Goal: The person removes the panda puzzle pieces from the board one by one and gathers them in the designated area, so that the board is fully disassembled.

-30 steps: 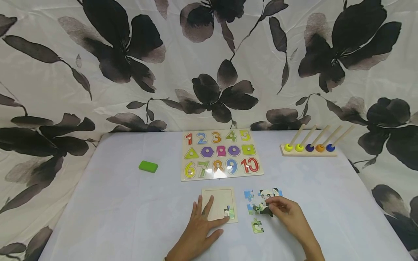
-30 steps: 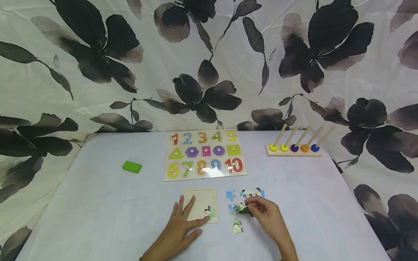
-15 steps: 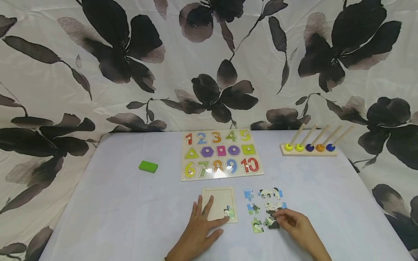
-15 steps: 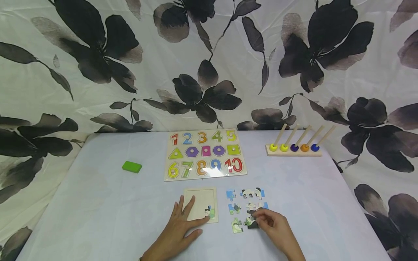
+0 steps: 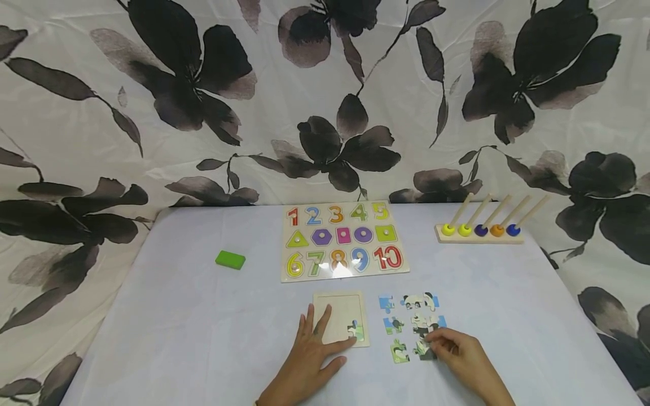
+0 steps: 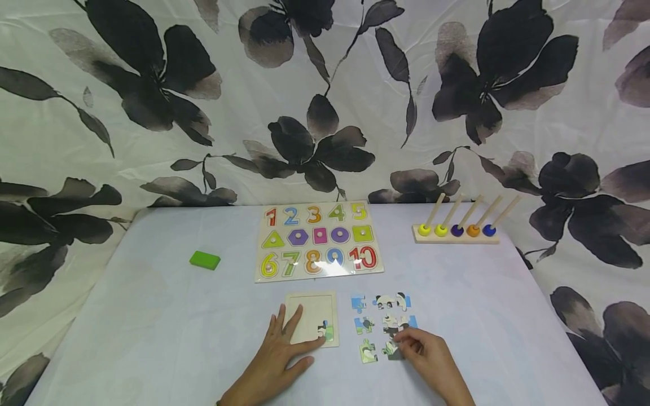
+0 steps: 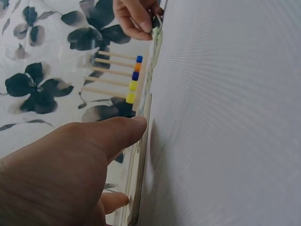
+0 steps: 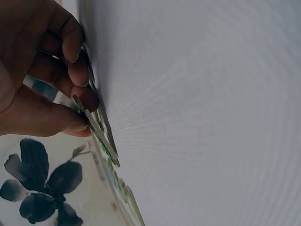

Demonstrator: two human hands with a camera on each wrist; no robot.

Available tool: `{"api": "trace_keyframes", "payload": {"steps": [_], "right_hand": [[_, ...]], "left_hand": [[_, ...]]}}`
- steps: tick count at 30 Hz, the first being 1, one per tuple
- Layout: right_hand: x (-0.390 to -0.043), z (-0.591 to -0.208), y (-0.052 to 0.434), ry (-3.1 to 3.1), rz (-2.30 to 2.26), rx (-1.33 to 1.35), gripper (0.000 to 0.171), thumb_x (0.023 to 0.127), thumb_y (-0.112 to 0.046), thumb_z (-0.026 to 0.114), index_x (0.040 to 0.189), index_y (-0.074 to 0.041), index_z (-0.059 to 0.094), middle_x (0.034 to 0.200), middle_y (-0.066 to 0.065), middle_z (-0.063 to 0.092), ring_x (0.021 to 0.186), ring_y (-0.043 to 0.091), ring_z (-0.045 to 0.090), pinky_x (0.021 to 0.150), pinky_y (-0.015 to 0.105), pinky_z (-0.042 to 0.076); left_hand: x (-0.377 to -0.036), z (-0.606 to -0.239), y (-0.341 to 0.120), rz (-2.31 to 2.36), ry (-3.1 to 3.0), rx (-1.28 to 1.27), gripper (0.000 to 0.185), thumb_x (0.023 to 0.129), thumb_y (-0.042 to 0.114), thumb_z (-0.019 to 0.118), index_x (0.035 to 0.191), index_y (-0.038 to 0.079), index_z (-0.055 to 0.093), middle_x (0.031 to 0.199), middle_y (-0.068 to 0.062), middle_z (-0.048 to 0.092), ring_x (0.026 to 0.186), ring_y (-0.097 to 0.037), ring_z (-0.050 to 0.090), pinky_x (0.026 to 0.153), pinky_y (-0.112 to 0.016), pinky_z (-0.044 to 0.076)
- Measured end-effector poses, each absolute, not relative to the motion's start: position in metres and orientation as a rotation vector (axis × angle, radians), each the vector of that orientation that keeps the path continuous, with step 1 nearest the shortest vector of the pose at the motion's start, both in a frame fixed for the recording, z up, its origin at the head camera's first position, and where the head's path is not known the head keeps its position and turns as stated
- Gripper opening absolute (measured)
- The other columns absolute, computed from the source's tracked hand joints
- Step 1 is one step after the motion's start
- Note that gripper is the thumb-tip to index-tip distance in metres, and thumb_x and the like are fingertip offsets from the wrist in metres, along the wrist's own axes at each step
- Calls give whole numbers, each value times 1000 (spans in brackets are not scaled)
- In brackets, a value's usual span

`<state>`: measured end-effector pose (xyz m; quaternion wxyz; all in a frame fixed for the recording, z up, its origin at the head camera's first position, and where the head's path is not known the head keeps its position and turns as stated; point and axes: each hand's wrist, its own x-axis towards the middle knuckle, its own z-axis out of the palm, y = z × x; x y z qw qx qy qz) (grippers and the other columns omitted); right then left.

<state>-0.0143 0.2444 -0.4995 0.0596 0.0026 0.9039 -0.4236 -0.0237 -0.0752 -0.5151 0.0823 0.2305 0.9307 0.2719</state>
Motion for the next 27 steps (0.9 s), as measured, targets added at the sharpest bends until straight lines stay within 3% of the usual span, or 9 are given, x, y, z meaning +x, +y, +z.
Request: {"api": "trace_keyframes", "payload": {"steps": [27], "right_hand": [[-17,-496,232,2864,-1066,19,17,77,-7,78,84,-16,65,72,-9,54,62,0,47,58,20,45]], "left_hand": [[-23,-516,-75,831,2779,674,33,91,39,60,125,43,62,159,-16,15,142,-50,-5,112,-66,4]]}}
